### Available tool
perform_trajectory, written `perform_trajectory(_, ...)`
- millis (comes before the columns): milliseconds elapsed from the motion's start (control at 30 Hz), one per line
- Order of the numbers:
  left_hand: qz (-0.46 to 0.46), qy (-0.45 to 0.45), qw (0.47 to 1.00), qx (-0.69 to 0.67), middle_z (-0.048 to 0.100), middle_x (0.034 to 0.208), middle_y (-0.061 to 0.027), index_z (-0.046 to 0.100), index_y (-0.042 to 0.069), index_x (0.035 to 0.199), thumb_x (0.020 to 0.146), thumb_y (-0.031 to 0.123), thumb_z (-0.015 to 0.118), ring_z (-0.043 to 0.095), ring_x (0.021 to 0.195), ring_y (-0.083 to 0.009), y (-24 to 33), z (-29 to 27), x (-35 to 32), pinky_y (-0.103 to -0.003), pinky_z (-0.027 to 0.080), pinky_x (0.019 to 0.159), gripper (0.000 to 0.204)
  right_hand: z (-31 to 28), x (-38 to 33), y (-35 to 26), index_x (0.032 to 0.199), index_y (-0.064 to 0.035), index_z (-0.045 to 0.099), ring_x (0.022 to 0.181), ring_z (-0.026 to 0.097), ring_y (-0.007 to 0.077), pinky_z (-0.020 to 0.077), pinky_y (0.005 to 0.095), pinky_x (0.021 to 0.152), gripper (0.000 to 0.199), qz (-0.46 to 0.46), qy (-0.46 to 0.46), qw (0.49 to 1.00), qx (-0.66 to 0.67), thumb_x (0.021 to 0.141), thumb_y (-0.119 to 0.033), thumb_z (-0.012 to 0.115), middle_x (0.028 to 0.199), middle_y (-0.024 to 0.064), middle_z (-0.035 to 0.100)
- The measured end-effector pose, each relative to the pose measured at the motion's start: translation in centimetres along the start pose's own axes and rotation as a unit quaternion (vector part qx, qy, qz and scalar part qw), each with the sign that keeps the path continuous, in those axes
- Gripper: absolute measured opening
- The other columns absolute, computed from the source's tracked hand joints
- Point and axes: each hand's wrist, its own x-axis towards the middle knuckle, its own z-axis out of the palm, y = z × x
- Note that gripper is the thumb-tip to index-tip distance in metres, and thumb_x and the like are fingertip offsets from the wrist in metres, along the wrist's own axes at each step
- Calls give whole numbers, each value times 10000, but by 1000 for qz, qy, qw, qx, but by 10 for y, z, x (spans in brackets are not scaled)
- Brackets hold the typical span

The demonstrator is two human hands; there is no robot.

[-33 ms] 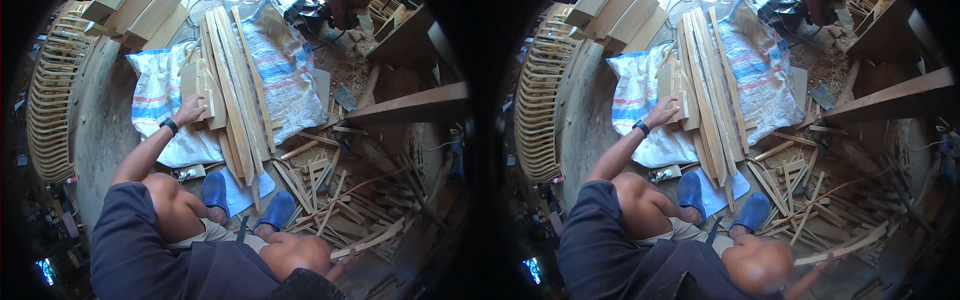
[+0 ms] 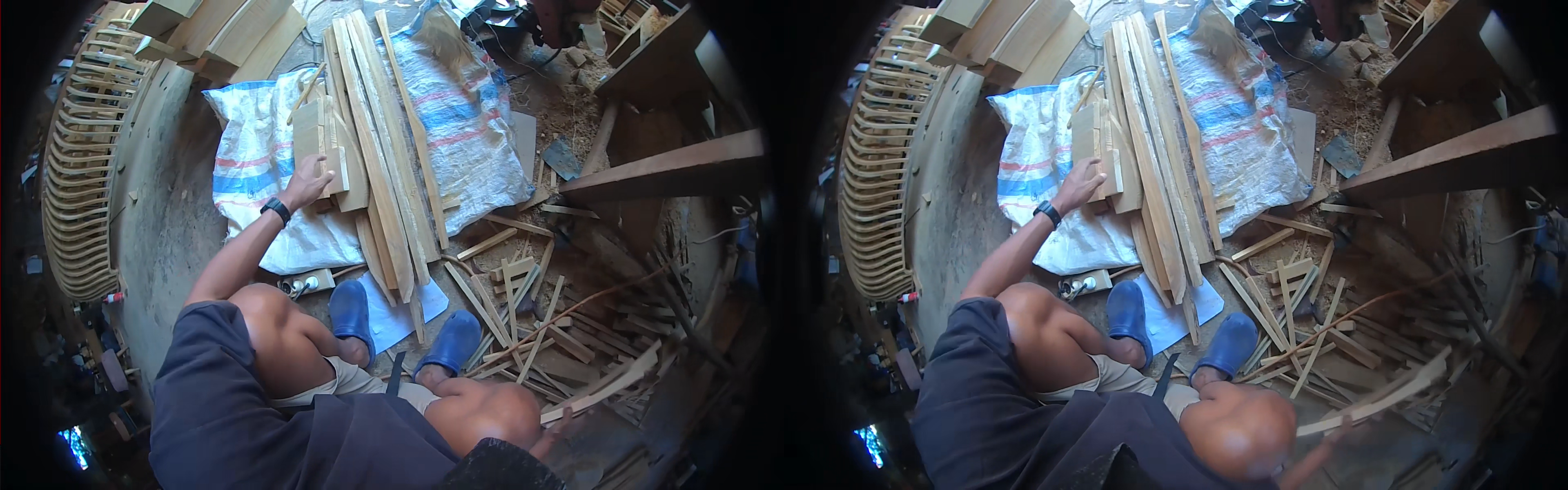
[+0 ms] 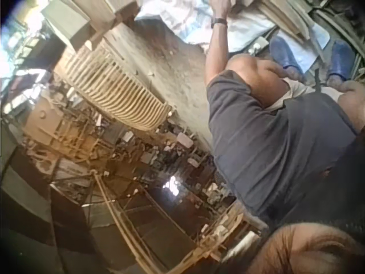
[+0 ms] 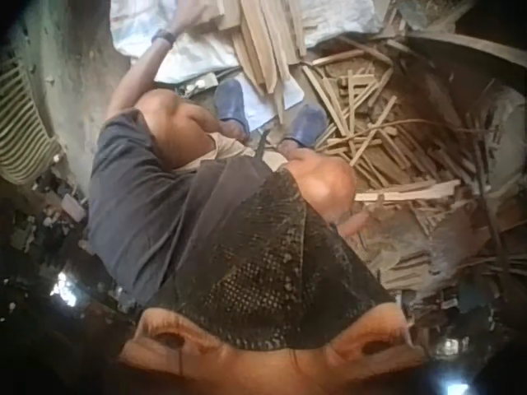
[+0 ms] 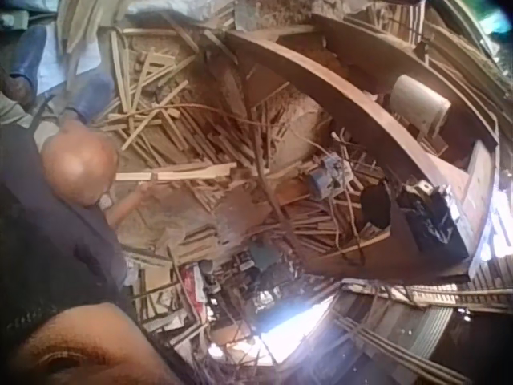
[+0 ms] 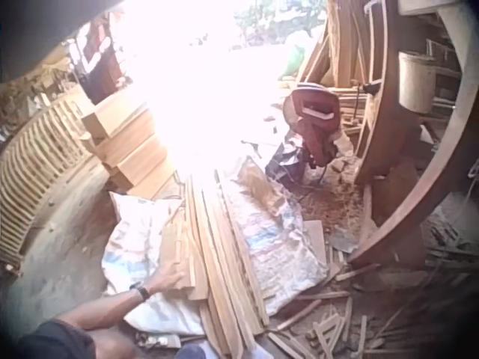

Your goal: The person sorts through wooden slats and scraps on a workshop floor, picking up and moving pieces to a pile.

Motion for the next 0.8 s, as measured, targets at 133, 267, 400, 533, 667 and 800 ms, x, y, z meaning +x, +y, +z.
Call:
perform_trajectory(133, -113, 97, 987, -53, 467, 1345, -303, 434, -62, 1353, 889, 456, 614, 446, 1282, -398, -23, 23, -13, -419, 351, 1095, 718, 41, -80, -47, 1457, -36, 307, 1164, 571, 277, 444, 369, 1000, 946, -49, -152, 987, -4, 610, -192, 699, 1301, 178, 550)
perform_trajectory(267, -165, 142, 969, -116, 468, 1361, -293, 435, -68, 1358, 899, 496, 596, 449, 1283, -392, -21, 29, -12, -419, 341, 1095, 745, 110, -112, -118, 1464, -45, 302, 1154, 584, 270, 455, 365, 990, 956, -132, -300, 945, -2, 601, -160, 697, 1298, 171, 558)
perform_trajectory(400, -116, 128, 953, -249, 536, 1294, -196, 454, -40, 1356, 955, 495, 528, 503, 1217, -305, 5, 28, 15, -381, 367, 1063, 672, 206, -75, -208, 1483, -67, 285, 1144, 593, 276, 469, 366, 972, 1019, -331, -346, 878, -5, 570, -162, 727, 1274, 185, 573)
perform_trajectory(533, -42, 136, 863, -484, 537, 1260, -114, 445, 10, 1364, 1022, 501, 372, 514, 1186, -229, 51, 15, 35, -349, 376, 1057, 603, 352, -44, -308, 1445, 1, 294, 1107, 570, 336, 452, 419, 964, 1012, -448, -412, 788, 93, 625, -345, 776, 1236, 270, 535)
perform_trajectory(667, 183, 103, 977, -50, 279, 1527, -211, 327, 0, 1454, 1054, 315, 335, 214, 1437, -366, 83, 49, 60, -452, 182, 1178, 509, 483, -50, -326, 1502, 83, 74, 1366, 328, 476, 313, 450, 1134, 1338, -393, -432, 781, -222, 653, -744, 695, 1522, 326, 233)
perform_trajectory(800, 195, -71, 959, 195, 206, 1580, -181, 372, 148, 1484, 1000, 452, 440, 68, 1455, -462, 54, 109, 73, -565, 93, 1175, 575, 495, -75, -258, 1415, 53, 362, 1389, 283, 461, 227, 553, 1133, 974, -495, -392, 753, -187, 755, -579, 699, 1476, 304, 317)
